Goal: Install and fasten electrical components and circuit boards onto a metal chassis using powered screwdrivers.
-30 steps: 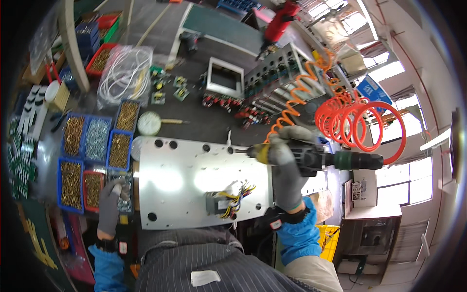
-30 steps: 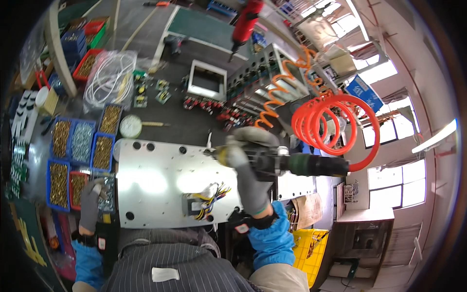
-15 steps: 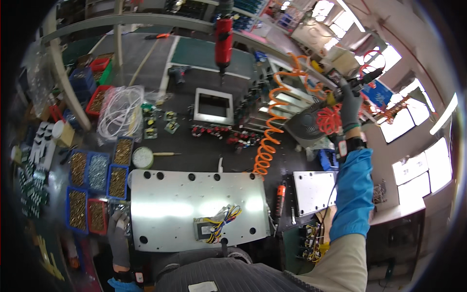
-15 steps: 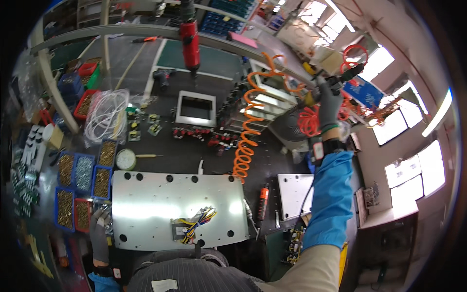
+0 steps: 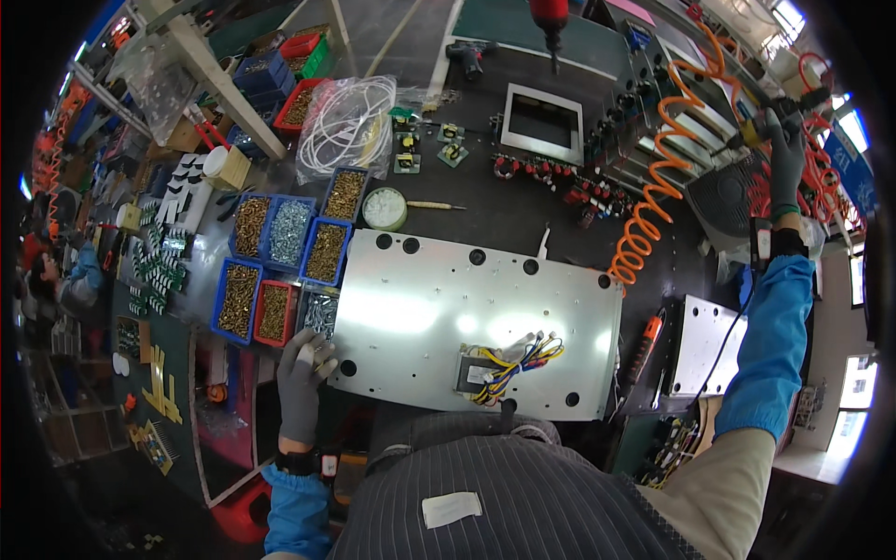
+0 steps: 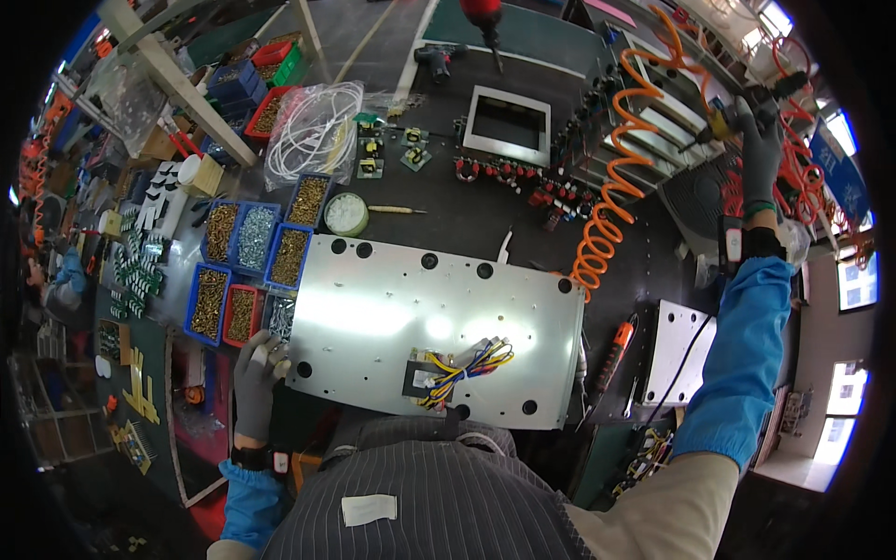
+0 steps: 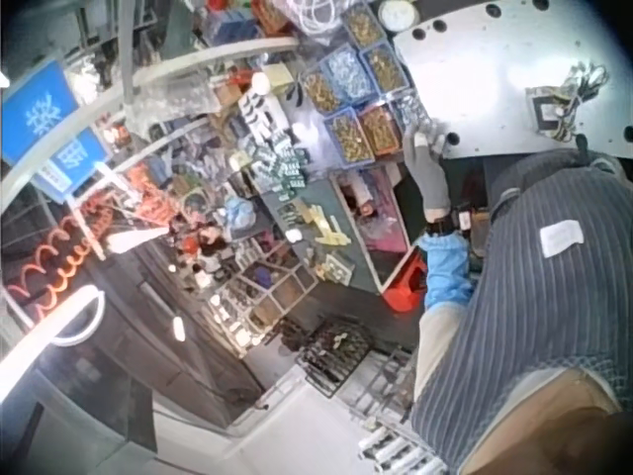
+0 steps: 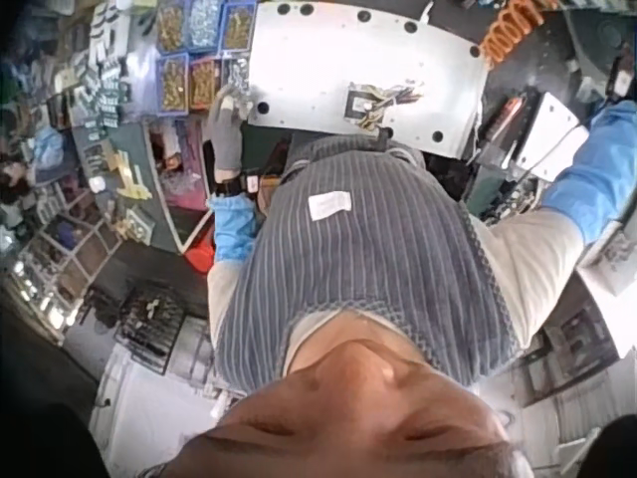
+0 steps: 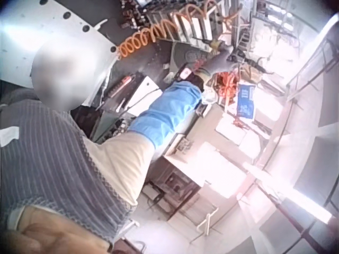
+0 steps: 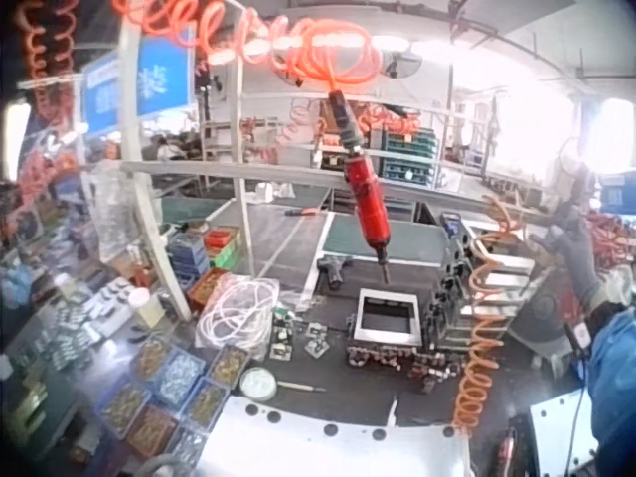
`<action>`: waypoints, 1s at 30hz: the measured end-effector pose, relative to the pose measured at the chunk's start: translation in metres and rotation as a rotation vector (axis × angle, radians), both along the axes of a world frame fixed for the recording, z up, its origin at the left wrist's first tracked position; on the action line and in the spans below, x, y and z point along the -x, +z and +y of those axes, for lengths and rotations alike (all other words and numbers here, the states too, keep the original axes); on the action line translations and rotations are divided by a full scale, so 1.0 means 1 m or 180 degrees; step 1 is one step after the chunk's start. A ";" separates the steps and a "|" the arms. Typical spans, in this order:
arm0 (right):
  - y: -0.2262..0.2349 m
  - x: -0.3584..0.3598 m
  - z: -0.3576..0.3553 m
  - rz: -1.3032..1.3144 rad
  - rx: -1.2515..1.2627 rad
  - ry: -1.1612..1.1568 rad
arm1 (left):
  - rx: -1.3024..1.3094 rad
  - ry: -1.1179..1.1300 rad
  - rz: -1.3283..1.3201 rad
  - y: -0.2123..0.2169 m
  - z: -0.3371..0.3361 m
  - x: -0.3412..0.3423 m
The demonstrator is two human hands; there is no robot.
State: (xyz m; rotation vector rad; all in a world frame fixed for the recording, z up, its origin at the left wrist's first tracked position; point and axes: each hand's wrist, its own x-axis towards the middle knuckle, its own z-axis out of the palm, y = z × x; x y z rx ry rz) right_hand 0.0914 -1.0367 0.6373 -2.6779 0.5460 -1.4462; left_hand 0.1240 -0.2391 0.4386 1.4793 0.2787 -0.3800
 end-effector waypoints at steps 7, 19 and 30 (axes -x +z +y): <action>-0.104 0.070 0.111 0.0064 -0.1486 0.0767 | -0.0385 -0.0480 -0.0143 -0.011 -0.036 -0.036; -0.103 0.073 0.194 0.1669 -0.3743 0.1316 | -0.2020 -0.1743 -0.2604 -0.054 -0.095 -0.105; -0.255 -0.095 0.206 0.3657 -0.0861 -0.0182 | -0.2113 -0.1933 -0.2794 -0.068 -0.094 -0.112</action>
